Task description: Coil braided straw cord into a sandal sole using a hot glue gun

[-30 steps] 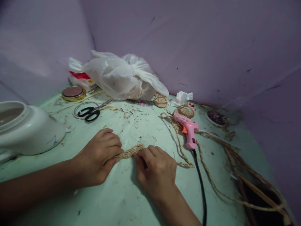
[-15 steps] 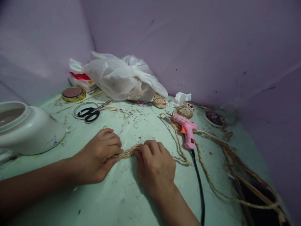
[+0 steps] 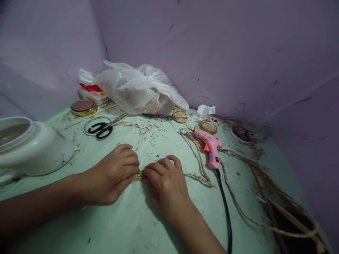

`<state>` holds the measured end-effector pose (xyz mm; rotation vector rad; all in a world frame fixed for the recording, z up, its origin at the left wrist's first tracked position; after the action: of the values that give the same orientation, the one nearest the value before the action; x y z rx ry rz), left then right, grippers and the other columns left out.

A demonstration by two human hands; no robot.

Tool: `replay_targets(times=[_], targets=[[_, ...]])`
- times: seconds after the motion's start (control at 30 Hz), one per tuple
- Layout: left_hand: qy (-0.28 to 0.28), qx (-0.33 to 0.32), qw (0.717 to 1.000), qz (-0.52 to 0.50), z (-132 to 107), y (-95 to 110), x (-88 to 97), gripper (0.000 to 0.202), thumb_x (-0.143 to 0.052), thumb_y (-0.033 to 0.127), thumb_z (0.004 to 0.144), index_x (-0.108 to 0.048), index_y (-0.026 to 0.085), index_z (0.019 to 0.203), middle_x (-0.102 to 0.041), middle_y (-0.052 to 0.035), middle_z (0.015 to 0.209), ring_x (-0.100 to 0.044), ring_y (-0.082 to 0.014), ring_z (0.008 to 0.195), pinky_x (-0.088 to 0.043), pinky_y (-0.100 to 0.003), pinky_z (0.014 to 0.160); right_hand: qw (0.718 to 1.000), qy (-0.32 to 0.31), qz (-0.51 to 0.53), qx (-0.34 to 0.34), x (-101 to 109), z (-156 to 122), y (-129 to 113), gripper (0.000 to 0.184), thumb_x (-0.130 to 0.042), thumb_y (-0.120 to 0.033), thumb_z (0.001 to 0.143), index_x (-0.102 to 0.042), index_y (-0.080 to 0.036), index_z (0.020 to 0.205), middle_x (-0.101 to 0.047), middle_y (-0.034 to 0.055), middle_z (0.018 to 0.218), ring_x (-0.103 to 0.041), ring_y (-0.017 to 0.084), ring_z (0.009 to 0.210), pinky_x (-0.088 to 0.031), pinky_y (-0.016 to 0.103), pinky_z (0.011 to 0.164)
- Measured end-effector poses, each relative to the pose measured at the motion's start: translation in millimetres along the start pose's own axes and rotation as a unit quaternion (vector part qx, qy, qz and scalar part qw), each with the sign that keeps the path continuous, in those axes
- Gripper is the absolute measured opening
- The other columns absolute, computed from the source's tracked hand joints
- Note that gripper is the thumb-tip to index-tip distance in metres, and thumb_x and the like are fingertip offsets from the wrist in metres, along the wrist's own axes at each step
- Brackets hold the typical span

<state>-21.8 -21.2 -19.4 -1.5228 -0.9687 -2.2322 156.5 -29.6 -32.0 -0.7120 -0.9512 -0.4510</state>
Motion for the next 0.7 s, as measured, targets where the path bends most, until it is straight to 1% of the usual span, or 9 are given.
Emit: replay_targets(times=[0.13, 0.2, 0.27, 0.33, 0.4, 0.43, 0.47, 0.57, 0.7], targets=[[-0.032, -0.038, 0.999, -0.020, 6.0, -4.9, 2.9, 0.016, -0.048, 0.010, 0.077, -0.062, 0.018, 0.077, -0.060, -0.0031, 0.073, -0.054, -0.0172, 0.078, -0.035, -0.038, 0.090, 1.000, 0.004, 0.029, 0.001, -0.4, 0.7, 2.1, 0.015, -0.057, -0.015, 0.080, -0.069, -0.022, 0.086, -0.073, -0.0008, 0.086, -0.056, 0.018, 0.077, -0.033, 0.040, 0.081], [-0.042, -0.037, 0.998, -0.034, 6.5, -8.0, 7.5, 0.016, -0.049, 0.012, 0.079, -0.063, 0.019, 0.079, -0.061, -0.0022, 0.073, -0.055, -0.0167, 0.078, -0.036, -0.038, 0.089, 1.000, 0.010, 0.027, 0.000, -0.4, 0.8, 2.0, 0.015, -0.057, -0.016, 0.081, -0.069, -0.023, 0.087, -0.073, -0.0013, 0.086, -0.056, 0.018, 0.076, -0.034, 0.040, 0.079], [-0.052, -0.013, 0.997, -0.048, 4.1, -11.4, 15.4, 0.011, -0.053, 0.020, 0.081, -0.064, 0.019, 0.083, -0.063, -0.0014, 0.074, -0.056, -0.0170, 0.078, -0.037, -0.038, 0.087, 1.000, 0.013, 0.017, 0.000, 0.0, 0.9, 1.0, 0.015, -0.057, -0.016, 0.081, -0.069, -0.023, 0.087, -0.073, -0.0009, 0.085, -0.056, 0.017, 0.075, -0.034, 0.039, 0.079], [-0.010, 0.035, 0.998, -0.053, -0.3, -14.3, 25.2, 0.015, -0.056, 0.027, 0.081, -0.065, 0.018, 0.089, -0.066, -0.0024, 0.080, -0.058, -0.0182, 0.080, -0.038, -0.038, 0.084, 1.000, 0.012, 0.010, 0.000, 0.7, 1.1, -0.3, 0.015, -0.056, -0.017, 0.082, -0.069, -0.023, 0.088, -0.073, -0.0001, 0.086, -0.057, 0.017, 0.076, -0.034, 0.040, 0.080], [0.062, 0.084, 0.993, -0.048, -4.5, -14.6, 32.2, 0.018, -0.055, 0.026, 0.081, -0.064, 0.015, 0.092, -0.067, -0.0043, 0.085, -0.058, -0.0192, 0.084, -0.040, -0.037, 0.082, 1.000, 0.010, 0.010, 0.000, 1.2, 1.4, -1.1, 0.015, -0.056, -0.017, 0.082, -0.069, -0.022, 0.088, -0.073, 0.0005, 0.086, -0.056, 0.018, 0.076, -0.035, 0.040, 0.080], [0.086, 0.095, 0.991, -0.045, -5.7, -13.1, 32.9, 0.017, -0.055, 0.024, 0.081, -0.064, 0.015, 0.091, -0.067, -0.0048, 0.087, -0.058, -0.0195, 0.085, -0.040, -0.037, 0.082, 1.000, 0.010, 0.012, 0.000, 1.3, 1.5, -1.3, 0.015, -0.055, -0.018, 0.083, -0.069, -0.022, 0.088, -0.073, 0.0007, 0.086, -0.056, 0.018, 0.076, -0.034, 0.040, 0.081], [0.090, 0.096, 0.990, -0.043, -5.8, -10.6, 31.3, 0.016, -0.056, 0.022, 0.079, -0.065, 0.015, 0.090, -0.067, -0.0048, 0.087, -0.058, -0.0198, 0.085, -0.040, -0.038, 0.082, 1.000, 0.009, 0.013, 0.000, 1.2, 1.4, -1.4, 0.015, -0.055, -0.018, 0.083, -0.069, -0.022, 0.088, -0.073, 0.0008, 0.086, -0.056, 0.018, 0.076, -0.034, 0.041, 0.082], [0.022, 0.082, 0.996, -0.029, -1.4, -0.3, 15.7, 0.012, -0.060, 0.022, 0.075, -0.066, 0.017, 0.085, -0.064, -0.0047, 0.083, -0.056, -0.0214, 0.083, -0.039, -0.040, 0.080, 1.000, 0.019, 0.015, -0.001, 0.5, 0.3, -1.6, 0.013, -0.056, -0.018, 0.082, -0.068, -0.021, 0.085, -0.073, 0.0009, 0.083, -0.056, 0.018, 0.074, -0.033, 0.043, 0.086], [-0.019, 0.081, 0.996, 0.009, 5.2, 7.6, -3.7, 0.011, -0.054, 0.019, 0.079, -0.064, 0.017, 0.079, -0.060, -0.0058, 0.079, -0.052, -0.0212, 0.080, -0.037, -0.042, 0.079, 0.999, 0.027, 0.012, -0.014, 1.1, -3.4, -1.7, 0.010, -0.058, -0.021, 0.082, -0.068, -0.021, 0.084, -0.072, 0.0016, 0.083, -0.057, 0.018, 0.073, -0.033, 0.042, 0.087]])
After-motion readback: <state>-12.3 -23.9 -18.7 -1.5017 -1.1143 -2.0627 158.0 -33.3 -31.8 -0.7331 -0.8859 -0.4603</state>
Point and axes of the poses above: each hand's wrist, its own z-axis towards the middle knuckle, its own x-axis out of the back of the hand, y = z × x, the point moved 1 cm from there along z, towards the middle knuckle
